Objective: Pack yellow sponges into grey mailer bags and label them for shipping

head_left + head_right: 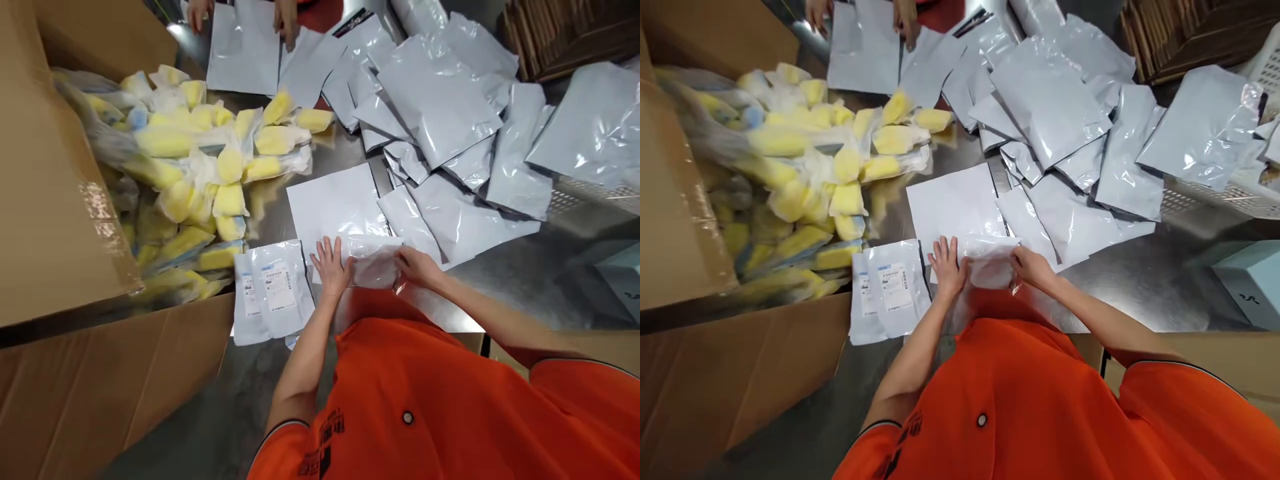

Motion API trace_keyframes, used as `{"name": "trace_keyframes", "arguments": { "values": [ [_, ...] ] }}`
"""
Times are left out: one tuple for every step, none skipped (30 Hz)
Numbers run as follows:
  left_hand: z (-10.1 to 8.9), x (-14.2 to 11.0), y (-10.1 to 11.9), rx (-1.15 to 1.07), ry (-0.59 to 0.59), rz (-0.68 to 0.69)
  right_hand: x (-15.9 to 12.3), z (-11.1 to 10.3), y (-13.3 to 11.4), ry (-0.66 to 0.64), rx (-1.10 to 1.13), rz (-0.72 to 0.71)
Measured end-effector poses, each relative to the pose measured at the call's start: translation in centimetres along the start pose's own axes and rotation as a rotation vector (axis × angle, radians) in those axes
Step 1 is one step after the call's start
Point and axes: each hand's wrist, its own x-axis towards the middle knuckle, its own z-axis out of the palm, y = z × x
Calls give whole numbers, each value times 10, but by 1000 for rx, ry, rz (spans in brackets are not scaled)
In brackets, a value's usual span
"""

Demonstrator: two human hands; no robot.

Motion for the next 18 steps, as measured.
{"name": "trace_keyframes", "arguments": {
  "values": [
    [-2,3,-6,21,-9,-23,1,-6,-5,56,-22,-12],
    [-3,5,-12,40,-26,-23,3,-13,-12,103,-33,-22],
    [-3,7,-16,56,-44,-3,5,-19,-21,132,-31,-30],
    [-3,9,-19,68,-43,9,8,-26,-29,145,-21,-34],
    [-2,10,-22,73,-27,3,10,-33,-37,156,-5,-35],
    [-2,11,-24,64,-11,-2,12,-40,-44,172,12,-34],
    [-1,12,-27,40,8,-6,12,-48,-48,199,26,-31],
    [-2,12,-30,6,46,-16,11,-57,-50,236,35,-27],
    [-3,11,-33,-34,101,-30,7,-67,-48,273,37,-24],
    [-5,10,-35,-76,162,-47,2,-79,-43,303,39,-24],
    [-8,8,-37,-112,218,-61,-5,-92,-35,340,52,-25],
    [-9,6,-38,-141,254,-66,-12,-107,-24,396,83,-21],
    [-11,3,-38,-159,262,-58,-19,-123,-10,474,128,-5],
    [-12,0,-35,-169,240,-37,-25,-140,6,568,180,30],
    [-12,-3,-31,-177,205,-13,-30,-158,23,657,227,90],
    [-11,-5,-25,-187,167,12,-34,-174,40,718,250,179],
    [-10,-8,-18,-207,136,36,-37,-189,54,748,231,294],
    [-10,-10,-8,-243,116,59,-39,-200,63,755,166,413]
  ]
}}
